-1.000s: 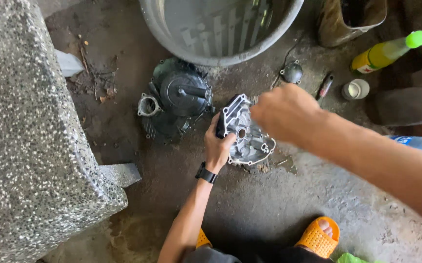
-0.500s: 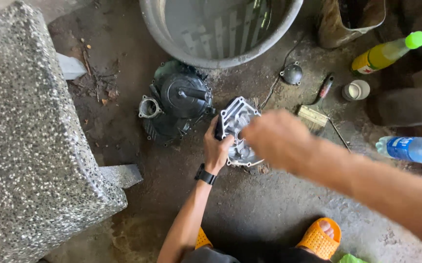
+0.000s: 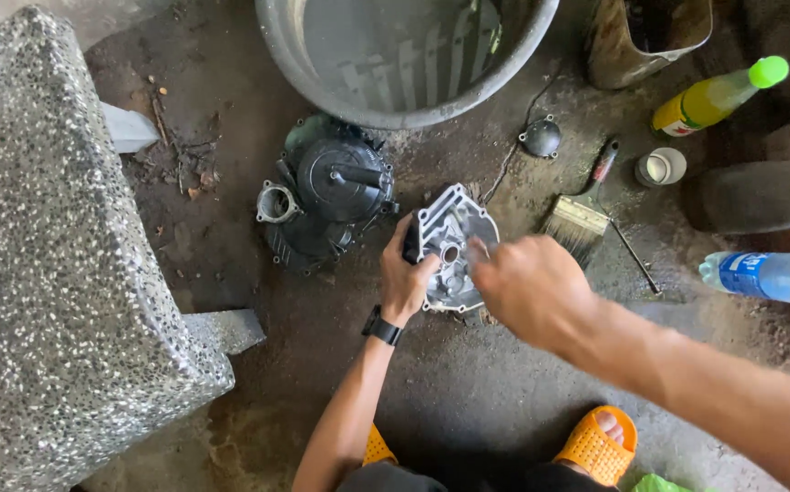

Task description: Cleaning and scraping residue from motorcycle engine crankcase parts using a screwdriver, brush, and water.

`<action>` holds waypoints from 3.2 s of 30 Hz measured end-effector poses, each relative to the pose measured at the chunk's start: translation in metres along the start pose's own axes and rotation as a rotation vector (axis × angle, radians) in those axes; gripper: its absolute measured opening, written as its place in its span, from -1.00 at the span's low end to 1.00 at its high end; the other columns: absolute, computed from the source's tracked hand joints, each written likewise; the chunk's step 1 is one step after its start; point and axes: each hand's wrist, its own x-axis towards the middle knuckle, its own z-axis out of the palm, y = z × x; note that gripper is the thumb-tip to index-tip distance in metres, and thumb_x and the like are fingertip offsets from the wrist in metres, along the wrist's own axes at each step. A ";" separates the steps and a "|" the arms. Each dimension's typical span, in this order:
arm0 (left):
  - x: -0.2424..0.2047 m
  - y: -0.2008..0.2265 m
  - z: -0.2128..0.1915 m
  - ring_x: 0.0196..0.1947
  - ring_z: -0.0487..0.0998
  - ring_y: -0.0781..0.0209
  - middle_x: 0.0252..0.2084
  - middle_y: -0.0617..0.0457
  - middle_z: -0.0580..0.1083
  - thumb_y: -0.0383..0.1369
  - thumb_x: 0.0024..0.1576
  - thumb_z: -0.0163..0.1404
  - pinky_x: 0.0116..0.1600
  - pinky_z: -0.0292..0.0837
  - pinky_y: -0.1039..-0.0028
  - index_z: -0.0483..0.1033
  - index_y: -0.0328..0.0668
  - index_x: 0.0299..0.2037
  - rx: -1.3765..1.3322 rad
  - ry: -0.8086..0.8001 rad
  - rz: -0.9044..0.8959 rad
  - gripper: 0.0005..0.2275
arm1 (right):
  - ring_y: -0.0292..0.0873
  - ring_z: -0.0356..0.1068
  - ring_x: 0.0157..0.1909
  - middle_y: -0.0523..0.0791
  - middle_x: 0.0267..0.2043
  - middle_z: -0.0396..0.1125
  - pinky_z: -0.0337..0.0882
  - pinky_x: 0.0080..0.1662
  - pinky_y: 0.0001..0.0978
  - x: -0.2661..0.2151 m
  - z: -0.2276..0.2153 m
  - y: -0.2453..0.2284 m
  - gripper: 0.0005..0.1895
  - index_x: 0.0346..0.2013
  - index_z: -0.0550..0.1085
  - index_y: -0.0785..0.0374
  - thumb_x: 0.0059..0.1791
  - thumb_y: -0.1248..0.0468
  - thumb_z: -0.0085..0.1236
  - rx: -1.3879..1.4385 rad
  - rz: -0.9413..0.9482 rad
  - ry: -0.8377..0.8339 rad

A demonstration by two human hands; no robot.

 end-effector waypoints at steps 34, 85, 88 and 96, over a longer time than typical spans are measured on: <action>-0.007 -0.003 0.004 -0.21 0.60 0.18 -0.12 -0.04 0.59 -0.27 -0.09 0.08 -0.11 0.56 0.33 0.39 -0.33 0.26 0.131 0.011 0.078 -0.37 | -0.16 0.38 -0.41 -0.14 -0.46 0.46 0.42 -0.33 -0.25 0.005 0.005 0.037 -0.63 0.19 0.40 0.11 0.08 0.29 -0.10 -0.105 -0.144 0.179; 0.050 -0.084 -0.028 -0.34 0.50 0.28 -0.44 0.09 0.55 -0.18 -0.05 0.03 -0.19 0.33 0.43 0.57 -0.33 -0.43 0.140 -0.354 -0.463 -0.71 | -0.16 0.51 -0.17 -0.08 -0.13 0.46 0.51 -0.28 -0.36 0.111 0.073 0.078 -0.73 -0.06 0.53 0.17 0.07 0.33 -0.14 -0.169 -0.036 0.284; 0.055 -0.074 -0.022 -0.35 0.51 0.28 -0.45 0.10 0.55 -0.19 -0.03 0.02 -0.18 0.35 0.45 0.56 -0.35 -0.40 0.141 -0.356 -0.443 -0.70 | -0.06 0.50 -0.19 -0.16 -0.17 0.47 0.54 -0.22 -0.18 0.093 0.053 0.080 -0.71 -0.10 0.56 -0.03 0.07 0.18 -0.16 -0.016 0.033 0.223; 0.049 -0.073 -0.020 -0.38 0.50 0.32 -0.47 0.10 0.53 -0.23 -0.02 0.02 -0.18 0.34 0.50 0.55 -0.33 -0.38 0.105 -0.362 -0.419 -0.74 | -0.19 0.47 -0.37 -0.09 -0.27 0.45 0.53 -0.43 -0.32 0.100 0.027 0.068 -0.63 0.03 0.49 0.06 0.22 0.10 -0.33 0.062 0.137 -0.054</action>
